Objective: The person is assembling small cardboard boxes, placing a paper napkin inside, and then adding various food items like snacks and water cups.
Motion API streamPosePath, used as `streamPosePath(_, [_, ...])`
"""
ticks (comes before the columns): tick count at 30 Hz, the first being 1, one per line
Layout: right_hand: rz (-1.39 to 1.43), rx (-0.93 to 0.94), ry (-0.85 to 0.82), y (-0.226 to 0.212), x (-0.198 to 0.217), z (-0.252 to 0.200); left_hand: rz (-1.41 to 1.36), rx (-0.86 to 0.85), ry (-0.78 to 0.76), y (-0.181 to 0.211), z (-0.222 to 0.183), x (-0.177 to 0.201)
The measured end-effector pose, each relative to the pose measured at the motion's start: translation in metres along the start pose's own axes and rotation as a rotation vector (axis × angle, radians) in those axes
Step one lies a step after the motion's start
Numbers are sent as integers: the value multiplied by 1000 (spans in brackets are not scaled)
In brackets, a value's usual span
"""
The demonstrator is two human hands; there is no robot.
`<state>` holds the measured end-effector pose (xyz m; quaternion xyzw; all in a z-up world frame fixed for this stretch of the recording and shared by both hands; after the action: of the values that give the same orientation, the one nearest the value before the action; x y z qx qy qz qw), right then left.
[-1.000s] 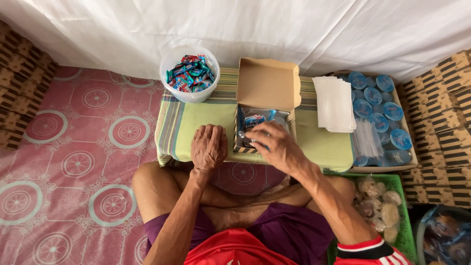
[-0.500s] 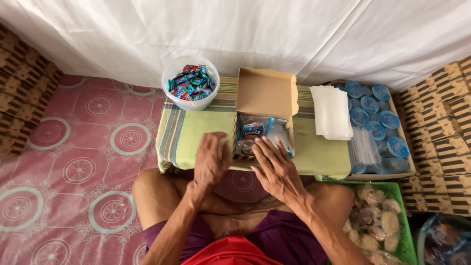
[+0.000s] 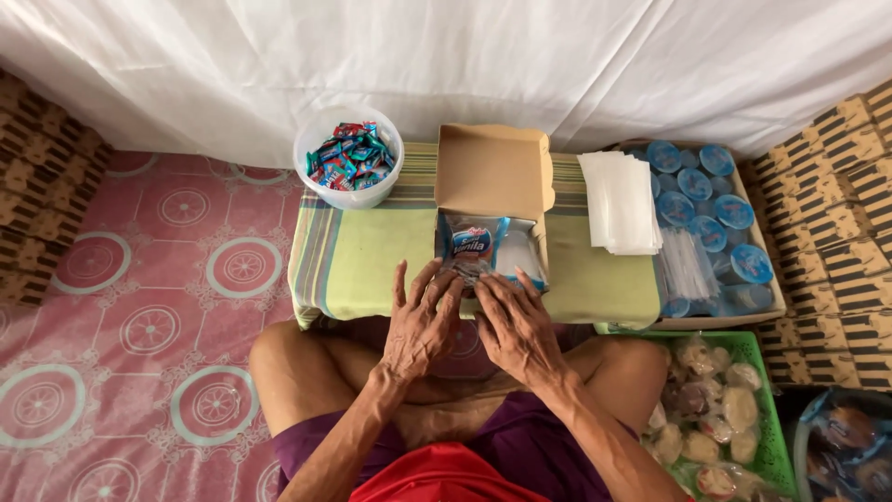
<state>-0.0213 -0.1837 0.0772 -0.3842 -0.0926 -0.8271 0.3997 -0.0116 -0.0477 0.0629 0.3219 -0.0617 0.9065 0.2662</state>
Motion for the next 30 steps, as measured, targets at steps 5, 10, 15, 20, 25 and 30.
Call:
streamPosePath(5, [8, 3, 20, 0, -1, 1, 123, -1, -39, 3, 0, -1])
streamPosePath(10, [40, 2, 9, 2, 2, -3, 157, 17, -55, 7, 1, -1])
streamPosePath(15, [5, -29, 20, 14, 7, -8, 36, -9, -27, 18, 20, 19])
streamPosePath(20, [27, -47, -36, 25, -1, -20, 15, -25, -46, 28, 25, 9])
streamPosePath(25, [5, -75, -34, 30, -9, -25, 65, -33, -45, 31, 19, 4])
streamPosePath(30, [-17, -73, 43, 30, -10, -23, 181, -26, -100, 30, 10, -4])
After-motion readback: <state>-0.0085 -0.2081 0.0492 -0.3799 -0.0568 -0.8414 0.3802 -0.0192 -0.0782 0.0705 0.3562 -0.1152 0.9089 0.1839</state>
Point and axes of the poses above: each hand's wrist, its own z-axis towards the middle knuckle, its own x-axis out of the back of the hand, y = z × x, the point moved 6 cm from there along z, towards the middle knuckle, and after that the axes turned 13 degrees about z, right-handed, at the moved point
